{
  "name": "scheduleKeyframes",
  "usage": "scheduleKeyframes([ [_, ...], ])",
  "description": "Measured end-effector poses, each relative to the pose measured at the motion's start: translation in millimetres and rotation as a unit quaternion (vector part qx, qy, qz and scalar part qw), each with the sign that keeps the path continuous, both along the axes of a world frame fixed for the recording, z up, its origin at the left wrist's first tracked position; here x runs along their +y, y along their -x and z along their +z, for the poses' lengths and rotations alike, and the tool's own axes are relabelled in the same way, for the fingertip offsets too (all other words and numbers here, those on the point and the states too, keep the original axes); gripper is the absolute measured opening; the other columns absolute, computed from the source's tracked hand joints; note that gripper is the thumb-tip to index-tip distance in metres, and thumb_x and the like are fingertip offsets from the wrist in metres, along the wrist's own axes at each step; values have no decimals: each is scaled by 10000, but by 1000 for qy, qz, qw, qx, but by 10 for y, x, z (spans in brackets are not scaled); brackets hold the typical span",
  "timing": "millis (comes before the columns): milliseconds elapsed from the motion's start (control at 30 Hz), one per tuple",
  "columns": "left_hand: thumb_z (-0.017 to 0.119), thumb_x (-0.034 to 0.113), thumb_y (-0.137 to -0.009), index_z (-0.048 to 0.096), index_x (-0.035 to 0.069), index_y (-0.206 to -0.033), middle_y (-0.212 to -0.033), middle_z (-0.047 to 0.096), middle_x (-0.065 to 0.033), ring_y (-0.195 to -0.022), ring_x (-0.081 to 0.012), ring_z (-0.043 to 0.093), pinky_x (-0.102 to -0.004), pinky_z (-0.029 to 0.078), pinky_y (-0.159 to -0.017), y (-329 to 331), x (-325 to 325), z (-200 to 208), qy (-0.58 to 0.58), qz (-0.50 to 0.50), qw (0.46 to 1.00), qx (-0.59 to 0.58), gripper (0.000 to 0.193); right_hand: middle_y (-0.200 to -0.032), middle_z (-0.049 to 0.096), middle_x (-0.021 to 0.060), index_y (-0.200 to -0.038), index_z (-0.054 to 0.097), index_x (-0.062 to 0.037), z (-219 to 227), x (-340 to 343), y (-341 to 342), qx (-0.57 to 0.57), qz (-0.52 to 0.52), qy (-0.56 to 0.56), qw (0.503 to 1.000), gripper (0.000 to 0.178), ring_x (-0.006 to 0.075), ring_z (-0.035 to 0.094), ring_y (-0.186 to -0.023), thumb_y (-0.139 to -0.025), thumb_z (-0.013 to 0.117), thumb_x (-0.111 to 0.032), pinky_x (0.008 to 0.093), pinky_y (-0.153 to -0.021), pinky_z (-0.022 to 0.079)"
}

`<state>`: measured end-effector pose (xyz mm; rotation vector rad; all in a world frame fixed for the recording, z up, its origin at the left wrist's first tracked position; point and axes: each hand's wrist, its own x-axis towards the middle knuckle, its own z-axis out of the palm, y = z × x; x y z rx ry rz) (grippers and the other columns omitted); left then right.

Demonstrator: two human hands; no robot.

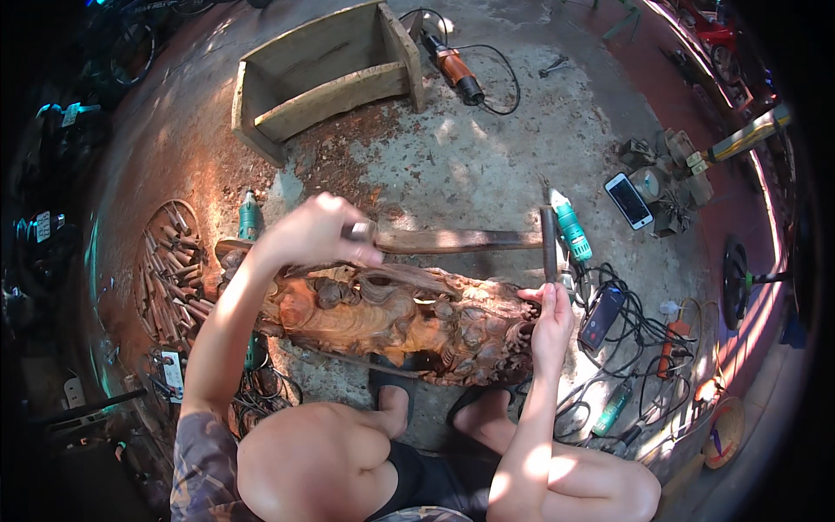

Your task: The person is carving a large piece of wood using a chisel and mallet. They repeatedly strike the chisel to shape the wood, occasionally pausing to inspect the surface and adjust their grip.

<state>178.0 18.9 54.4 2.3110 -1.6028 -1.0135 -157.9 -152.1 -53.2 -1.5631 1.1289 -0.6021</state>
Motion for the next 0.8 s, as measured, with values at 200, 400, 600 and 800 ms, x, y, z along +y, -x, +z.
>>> scheduleKeyframes([
  [200, 822, 470, -718, 635, 131, -1311, -1150, 707, -136, -1110, -322, 652, -435, 518, -950, 104, -1341, -1322, -53, -184, 981, -28, 708, -890, 741, 139, -897, 528, -55, 57, 20, -30, -16, -17, -7, 1000, 330, 143, 649, -852, -1104, 401, -279, 306, -862, 475],
  [400, 891, 276, -676, 518, 136, -1412, -1105, 714, -157, -1052, -357, 675, -452, 531, -929, 208, -1473, -1867, -52, -235, 969, -51, 837, -887, 766, 112, -928, 586, 4, 102, -3, -62, 37, -21, 45, 998, 325, 146, 632, -710, -1089, 444, -240, 309, -704, 493],
  [600, 824, 209, -719, 604, 163, -1298, -994, 728, -128, -877, -289, 690, -419, 549, -766, 287, -1321, -1975, -181, -336, 920, 89, 621, -871, 763, 115, -921, 598, 5, 157, -17, -97, 56, -25, 35, 997, 331, 164, 682, -754, -1085, 450, -241, 321, -726, 508],
  [800, 762, 242, -828, 676, 154, -1244, -828, 712, -64, -649, -177, 653, -355, 537, -632, 113, -1331, -1855, -293, -250, 912, 140, 433, -874, 763, 105, -908, 602, -12, 117, -40, -90, 35, -29, 30, 999, 328, 141, 676, -792, -1084, 450, -243, 308, -769, 507],
])
